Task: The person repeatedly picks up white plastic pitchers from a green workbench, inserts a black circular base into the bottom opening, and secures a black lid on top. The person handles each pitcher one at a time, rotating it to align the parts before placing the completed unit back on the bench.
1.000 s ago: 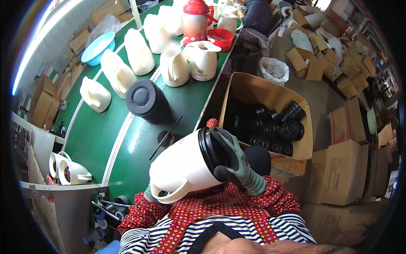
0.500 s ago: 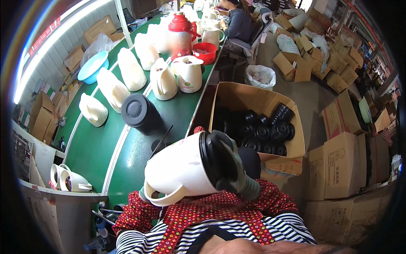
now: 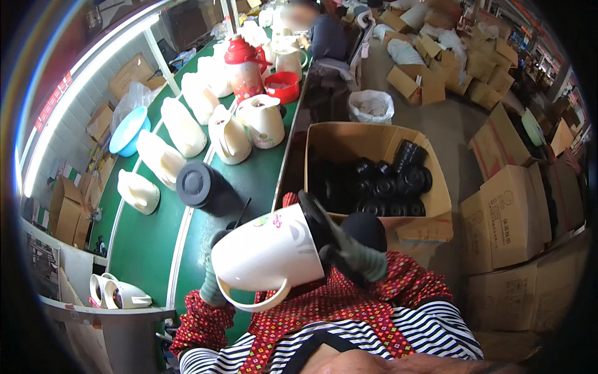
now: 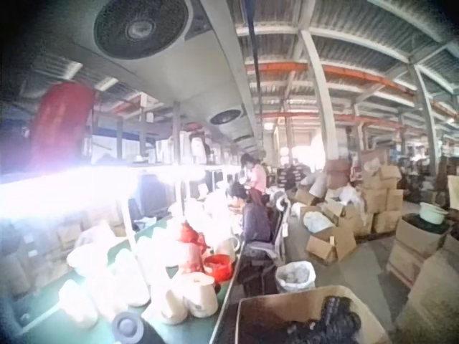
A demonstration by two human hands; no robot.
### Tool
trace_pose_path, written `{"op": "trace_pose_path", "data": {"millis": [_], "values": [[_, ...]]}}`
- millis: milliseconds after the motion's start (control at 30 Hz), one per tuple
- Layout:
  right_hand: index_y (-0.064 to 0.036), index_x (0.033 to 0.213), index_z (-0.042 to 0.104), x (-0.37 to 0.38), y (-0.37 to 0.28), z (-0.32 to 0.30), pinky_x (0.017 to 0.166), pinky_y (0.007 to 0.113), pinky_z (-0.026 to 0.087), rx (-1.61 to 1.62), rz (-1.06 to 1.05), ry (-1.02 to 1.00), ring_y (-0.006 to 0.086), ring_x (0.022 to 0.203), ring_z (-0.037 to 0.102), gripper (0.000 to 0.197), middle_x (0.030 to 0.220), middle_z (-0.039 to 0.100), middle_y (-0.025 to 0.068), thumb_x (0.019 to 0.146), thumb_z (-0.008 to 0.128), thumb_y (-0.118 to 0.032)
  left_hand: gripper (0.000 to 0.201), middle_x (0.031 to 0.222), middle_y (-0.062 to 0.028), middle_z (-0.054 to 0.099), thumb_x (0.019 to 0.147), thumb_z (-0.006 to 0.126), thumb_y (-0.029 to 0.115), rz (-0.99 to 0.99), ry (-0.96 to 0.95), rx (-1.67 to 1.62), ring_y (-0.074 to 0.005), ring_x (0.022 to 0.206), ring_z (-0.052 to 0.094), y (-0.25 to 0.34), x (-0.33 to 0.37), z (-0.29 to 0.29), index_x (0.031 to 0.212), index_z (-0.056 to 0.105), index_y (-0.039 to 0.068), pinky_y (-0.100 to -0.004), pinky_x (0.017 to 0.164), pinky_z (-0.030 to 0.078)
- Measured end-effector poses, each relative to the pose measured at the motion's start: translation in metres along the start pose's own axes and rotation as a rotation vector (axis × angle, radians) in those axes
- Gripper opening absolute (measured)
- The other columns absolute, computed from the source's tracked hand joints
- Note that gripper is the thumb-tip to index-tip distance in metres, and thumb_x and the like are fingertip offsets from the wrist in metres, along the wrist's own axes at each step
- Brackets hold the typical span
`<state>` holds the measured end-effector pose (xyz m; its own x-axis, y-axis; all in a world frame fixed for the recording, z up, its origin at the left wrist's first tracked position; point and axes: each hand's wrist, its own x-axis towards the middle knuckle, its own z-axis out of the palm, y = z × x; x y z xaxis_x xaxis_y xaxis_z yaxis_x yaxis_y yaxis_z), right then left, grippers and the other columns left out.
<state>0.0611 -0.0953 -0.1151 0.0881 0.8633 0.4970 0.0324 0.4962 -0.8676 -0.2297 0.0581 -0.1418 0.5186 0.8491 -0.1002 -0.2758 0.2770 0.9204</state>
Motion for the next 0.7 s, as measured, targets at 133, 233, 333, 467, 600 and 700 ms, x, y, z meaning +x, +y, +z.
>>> {"op": "trace_pose_path", "data": {"millis": [133, 233, 333, 467, 600, 700], "values": [[-0.0011, 0.164, 0.031, -0.012, 0.051, -0.003, 0.128, 0.042, 0.025, 0.492, 0.265, 0.020, 0.0253, 0.154, 0.035, 0.068, 0.168, 0.036, 0.0154, 0.109, 0.058, -0.029, 0.021, 0.106, -0.0136, 0.070, 0.095, 0.071, 0.016, 0.593, -0.167, 0.679, -0.0286, 0.098, 0.072, 0.054, 0.006, 0.044, 0.109, 0.072, 0.001, -0.0415, 0.083, 0.060], [0.0002, 0.139, 0.062, -0.034, 0.110, -0.011, 0.110, 0.043, 0.050, 0.793, 0.602, 0.021, 0.0235, 0.119, 0.067, 0.049, 0.133, 0.071, 0.0127, 0.114, 0.045, -0.039, 0.038, 0.103, -0.0178, 0.067, 0.071, 0.085, 0.016, 1.093, -0.531, 1.228, -0.0360, 0.093, 0.069, 0.105, 0.005, 0.062, 0.103, 0.075, 0.001, -0.0429, 0.078, 0.058], [-0.0053, 0.156, 0.048, -0.003, 0.029, -0.003, 0.121, 0.047, 0.039, 1.180, 0.646, -0.131, 0.0262, 0.136, 0.057, 0.085, 0.151, 0.060, 0.0131, 0.105, 0.040, -0.072, 0.036, 0.106, -0.0182, 0.066, 0.072, 0.083, 0.012, 0.921, -0.385, 1.160, -0.0348, 0.095, 0.067, 0.106, 0.008, 0.066, 0.106, 0.075, 0.002, -0.0427, 0.078, 0.056], [-0.0069, 0.169, 0.023, 0.012, -0.043, 0.022, 0.130, 0.045, 0.017, 0.265, 0.243, 0.081, 0.0311, 0.160, 0.025, 0.095, 0.174, 0.025, 0.0146, 0.102, 0.052, -0.067, 0.033, 0.124, -0.0154, 0.071, 0.103, 0.067, 0.015, 0.058, -0.267, 0.246, -0.0254, 0.111, 0.071, 0.038, 0.011, 0.015, 0.131, 0.063, -0.002, -0.0400, 0.096, 0.060], [-0.0045, 0.169, 0.021, -0.005, -0.004, 0.007, 0.131, 0.044, 0.013, -0.279, -0.234, 0.070, 0.0353, 0.162, 0.019, 0.095, 0.175, 0.022, 0.0171, 0.099, 0.067, -0.050, 0.040, 0.131, -0.0165, 0.068, 0.105, 0.067, 0.021, -0.115, -0.232, -0.138, -0.0282, 0.116, 0.069, 0.068, -0.004, 0.073, 0.137, 0.059, -0.001, -0.0430, 0.099, 0.058], [-0.0059, 0.166, 0.027, -0.001, 0.015, 0.022, 0.127, 0.038, 0.032, 0.631, 0.154, 0.311, 0.0219, 0.151, 0.040, 0.058, 0.169, 0.036, 0.0086, 0.114, 0.049, -0.021, 0.033, 0.107, -0.0117, 0.066, 0.089, 0.077, 0.013, 0.566, -0.030, 0.794, -0.0267, 0.101, 0.067, 0.046, 0.025, 0.024, 0.120, 0.070, 0.003, -0.0421, 0.090, 0.058]]}}
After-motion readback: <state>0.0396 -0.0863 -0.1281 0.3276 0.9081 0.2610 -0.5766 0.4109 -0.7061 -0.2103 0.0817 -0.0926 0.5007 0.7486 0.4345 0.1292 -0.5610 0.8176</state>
